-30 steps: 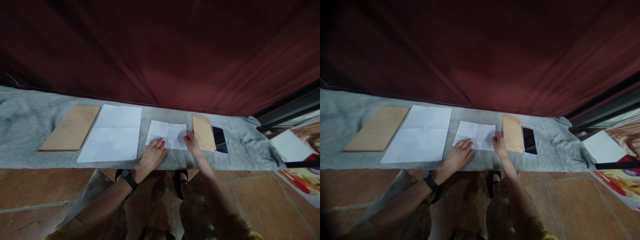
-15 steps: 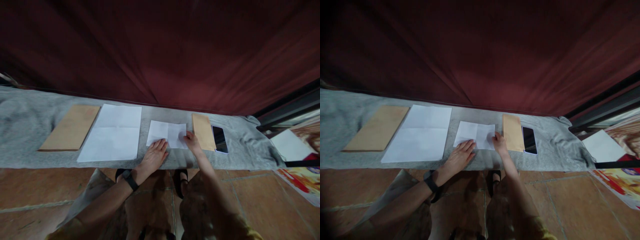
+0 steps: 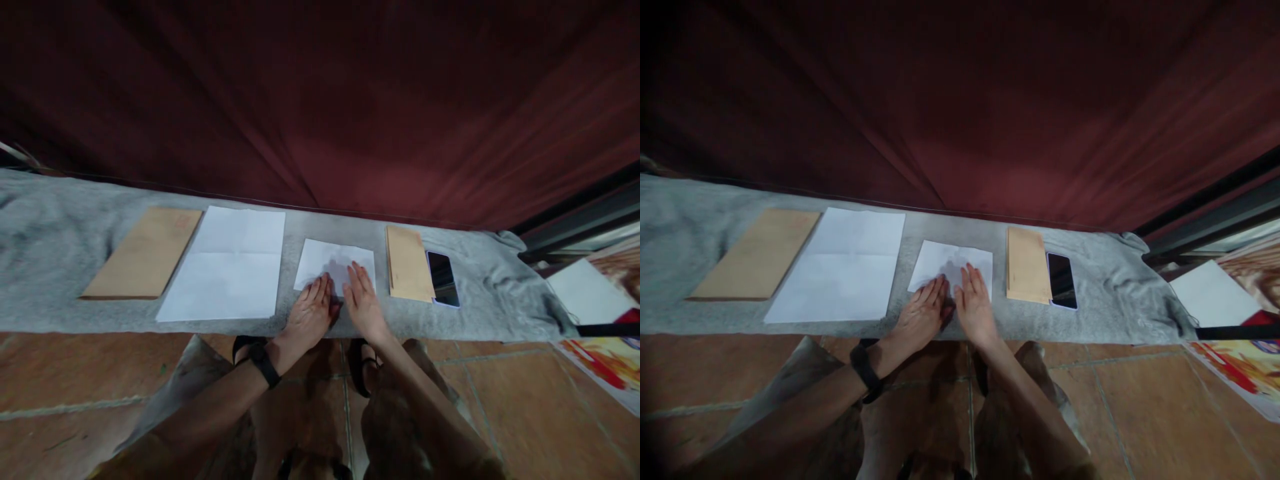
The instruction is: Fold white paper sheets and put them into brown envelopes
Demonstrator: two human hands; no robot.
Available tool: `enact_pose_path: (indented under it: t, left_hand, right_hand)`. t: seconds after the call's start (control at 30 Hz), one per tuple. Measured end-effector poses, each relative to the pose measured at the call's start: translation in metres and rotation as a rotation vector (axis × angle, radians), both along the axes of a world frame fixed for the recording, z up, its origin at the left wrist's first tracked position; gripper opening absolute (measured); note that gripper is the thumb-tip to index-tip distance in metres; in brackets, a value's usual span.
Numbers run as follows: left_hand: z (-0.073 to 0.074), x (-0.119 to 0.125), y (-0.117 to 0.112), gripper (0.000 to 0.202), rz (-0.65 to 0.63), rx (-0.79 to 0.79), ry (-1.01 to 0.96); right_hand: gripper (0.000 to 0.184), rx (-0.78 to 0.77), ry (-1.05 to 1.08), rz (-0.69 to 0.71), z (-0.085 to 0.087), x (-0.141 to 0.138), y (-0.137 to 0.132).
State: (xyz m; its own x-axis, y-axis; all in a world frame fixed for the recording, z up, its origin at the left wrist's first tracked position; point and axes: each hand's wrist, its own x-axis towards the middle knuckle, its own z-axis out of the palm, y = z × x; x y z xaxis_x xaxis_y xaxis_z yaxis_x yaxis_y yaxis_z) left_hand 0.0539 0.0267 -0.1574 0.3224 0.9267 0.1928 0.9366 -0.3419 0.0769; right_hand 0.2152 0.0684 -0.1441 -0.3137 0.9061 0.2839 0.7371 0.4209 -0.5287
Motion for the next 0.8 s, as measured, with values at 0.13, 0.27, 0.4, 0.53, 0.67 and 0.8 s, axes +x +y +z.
enact_pose_path:
  t: [0.13,0.27,0.4,0.53,0.67,0.8]
  left_hand:
    - [-0.013,-0.001,-0.008,0.060,-0.047,0.073,0.003]
    - [-0.018,0.000,-0.014,0.066,-0.015,0.084,0.013]
    - [-0.015,0.005,-0.017,0.065,0.027,0.031,0.009]
    - [-0.009,0.006,-0.018,0.064,0.054,-0.034,-0.009]
    - [-0.001,0.008,-0.019,0.063,0.086,-0.086,-0.016]
    - [0.003,0.009,-0.021,0.065,0.104,-0.110,-0.026]
  right_hand:
    - [0.061,-0.119,-0.061,0.198,-0.007,-0.027,-0.035]
    - [0.064,-0.123,-0.119,0.182,-0.014,-0.025,-0.043]
    - [0.064,-0.083,-0.180,0.149,-0.020,-0.016,-0.041]
    - [0.062,-0.030,-0.221,0.136,-0.025,-0.010,-0.041]
    - [0.063,0.033,-0.260,0.115,-0.028,-0.002,-0.041]
    - [0.063,0.089,-0.295,0.065,-0.032,0.006,-0.041]
